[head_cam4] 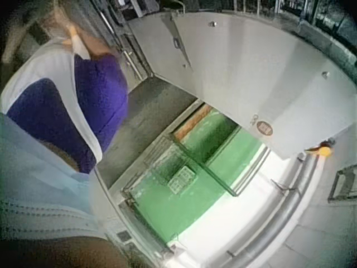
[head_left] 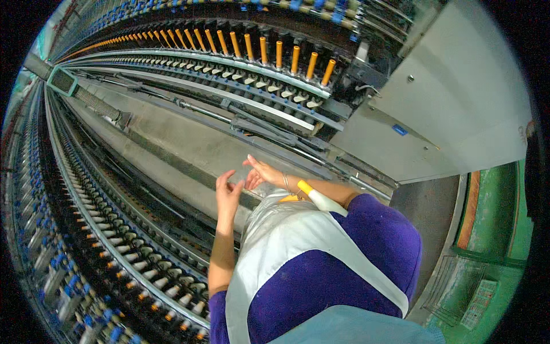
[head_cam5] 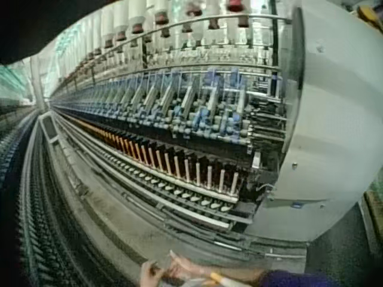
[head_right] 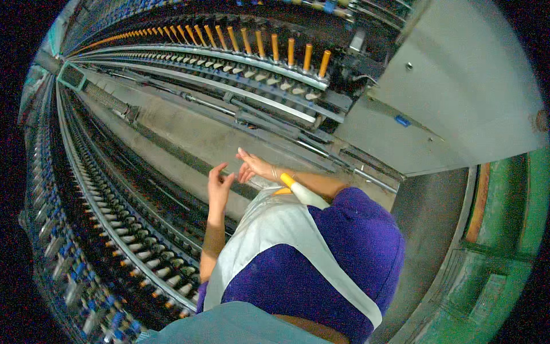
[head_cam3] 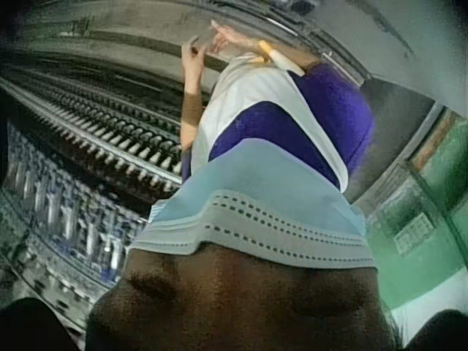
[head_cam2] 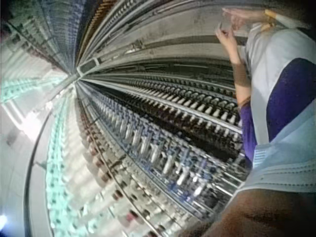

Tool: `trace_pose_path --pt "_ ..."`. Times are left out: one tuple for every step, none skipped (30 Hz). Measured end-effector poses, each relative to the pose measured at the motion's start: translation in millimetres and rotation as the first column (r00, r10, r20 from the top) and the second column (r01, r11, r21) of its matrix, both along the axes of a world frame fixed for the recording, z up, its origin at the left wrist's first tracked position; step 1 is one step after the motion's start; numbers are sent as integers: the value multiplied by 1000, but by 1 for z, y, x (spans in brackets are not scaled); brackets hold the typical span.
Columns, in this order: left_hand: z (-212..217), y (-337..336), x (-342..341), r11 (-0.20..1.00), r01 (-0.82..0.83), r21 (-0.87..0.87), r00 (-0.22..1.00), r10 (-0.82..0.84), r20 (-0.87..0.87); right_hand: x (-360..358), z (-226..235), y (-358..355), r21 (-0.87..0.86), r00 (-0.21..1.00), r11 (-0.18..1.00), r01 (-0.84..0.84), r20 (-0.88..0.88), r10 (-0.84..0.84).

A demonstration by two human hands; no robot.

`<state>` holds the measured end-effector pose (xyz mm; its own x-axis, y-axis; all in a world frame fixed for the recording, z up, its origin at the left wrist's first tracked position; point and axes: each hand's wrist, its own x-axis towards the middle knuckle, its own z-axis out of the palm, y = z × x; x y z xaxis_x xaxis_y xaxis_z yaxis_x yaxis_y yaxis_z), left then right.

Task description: The person walks along a row of spinning machines and repeatedly threads white yarn through guides and onto orange spindles. They use a yellow tool to assist with threading and occasionally adjust the yarn path with both hands. The task continues across multiple machine stations without visible completion.

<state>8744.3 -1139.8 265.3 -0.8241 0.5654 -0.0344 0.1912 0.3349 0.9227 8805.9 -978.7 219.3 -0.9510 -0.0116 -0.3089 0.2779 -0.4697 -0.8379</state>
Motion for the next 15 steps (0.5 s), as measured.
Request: trace_pose_path --pt "-8 5 -21 996 78 -45 995 -81 -66 -20 3 -6 60 991 995 80 99 -86" --pt "-15 7 -43 984 145 -106 979 -158 -129 -41 4 -14 92 981 985 147 115 -157" --pt "-25 15 -61 976 202 77 923 -163 -350 -63 1 -23 130 967 974 186 154 -205" --pt "-35 19 -80 977 202 61 945 -179 -273 -85 -3 -25 83 982 986 146 111 -155" --pt "-45 21 -100 970 206 130 959 -173 -225 -109 -10 -29 39 962 977 210 168 -213" --pt "-54 22 -124 965 204 166 964 -168 -207 -133 -17 -29 7 934 959 282 225 -276" --pt "-62 23 -149 956 208 206 968 -170 -185 -159 -25 -27 -14 895 933 360 288 -341" --pt "-67 17 -181 932 158 326 928 -253 273 -185 -33 -24 41 936 964 262 231 -265" --pt "-70 12 -216 903 54 425 679 -345 647 -214 -39 -18 112 968 980 164 173 -181" --pt "-70 4 -248 894 88 440 699 -370 612 -246 -44 -13 184 989 981 63 117 -86" --pt "-67 -6 -280 949 166 269 681 -307 664 -277 -44 -9 243 994 969 -43 110 17" --pt "-63 -18 -315 953 203 226 672 -303 675 -312 -44 -12 271 985 955 -122 155 81" --pt "-55 -30 -350 960 228 163 670 -276 689 -350 -39 -15 382 959 883 -274 184 218" --pt "-46 -43 -380 974 170 148 701 -225 677 -385 -33 -23 415 950 854 -312 117 290" --pt "-36 -57 -407 990 122 70 712 -136 689 -421 -25 -33 436 929 822 -367 125 349"
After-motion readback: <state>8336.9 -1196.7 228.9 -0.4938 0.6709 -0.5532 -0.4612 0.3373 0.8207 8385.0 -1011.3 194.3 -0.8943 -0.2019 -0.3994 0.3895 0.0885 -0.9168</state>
